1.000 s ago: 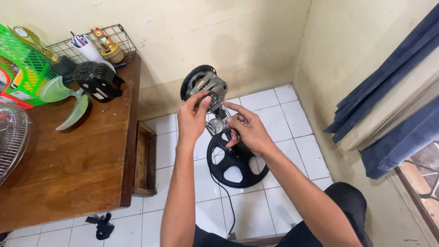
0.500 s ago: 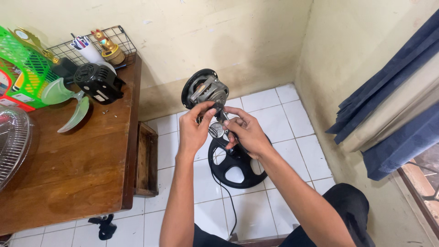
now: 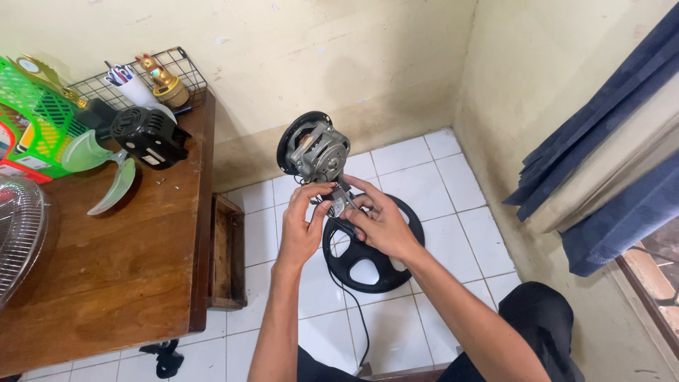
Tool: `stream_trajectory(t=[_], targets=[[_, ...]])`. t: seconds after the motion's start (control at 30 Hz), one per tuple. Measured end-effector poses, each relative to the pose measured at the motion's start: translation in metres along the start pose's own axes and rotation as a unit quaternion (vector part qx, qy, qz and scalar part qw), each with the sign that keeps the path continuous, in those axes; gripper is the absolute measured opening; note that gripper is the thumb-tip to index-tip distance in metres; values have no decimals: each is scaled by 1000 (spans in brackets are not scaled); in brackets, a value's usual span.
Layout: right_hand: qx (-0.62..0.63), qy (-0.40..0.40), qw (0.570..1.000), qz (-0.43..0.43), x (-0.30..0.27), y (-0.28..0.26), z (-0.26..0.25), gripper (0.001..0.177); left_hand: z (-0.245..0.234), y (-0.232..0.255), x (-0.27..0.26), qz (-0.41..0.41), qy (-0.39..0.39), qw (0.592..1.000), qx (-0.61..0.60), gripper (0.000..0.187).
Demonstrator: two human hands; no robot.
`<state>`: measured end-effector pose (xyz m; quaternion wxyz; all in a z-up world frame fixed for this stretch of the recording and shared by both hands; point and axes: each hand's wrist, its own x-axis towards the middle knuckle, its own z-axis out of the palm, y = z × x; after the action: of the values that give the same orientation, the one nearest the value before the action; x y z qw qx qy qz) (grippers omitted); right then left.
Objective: The person assembles an electric fan by hand, using a screwdriver to tighten screws on the motor housing and then fitting the black motor cover onto the fan stand.
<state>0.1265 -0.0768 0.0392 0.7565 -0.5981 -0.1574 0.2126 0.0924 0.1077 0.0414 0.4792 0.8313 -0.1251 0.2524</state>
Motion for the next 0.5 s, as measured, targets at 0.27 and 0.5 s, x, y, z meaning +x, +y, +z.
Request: stream_trajectory(t=[0.27,0.5], targets=[[3,20,1000,21,2,3,-1,58,0,8,-4,53,16,995,79,21],[25,51,997,57,23,-9,1,56,1,17,39,-23,131,973,189,16]])
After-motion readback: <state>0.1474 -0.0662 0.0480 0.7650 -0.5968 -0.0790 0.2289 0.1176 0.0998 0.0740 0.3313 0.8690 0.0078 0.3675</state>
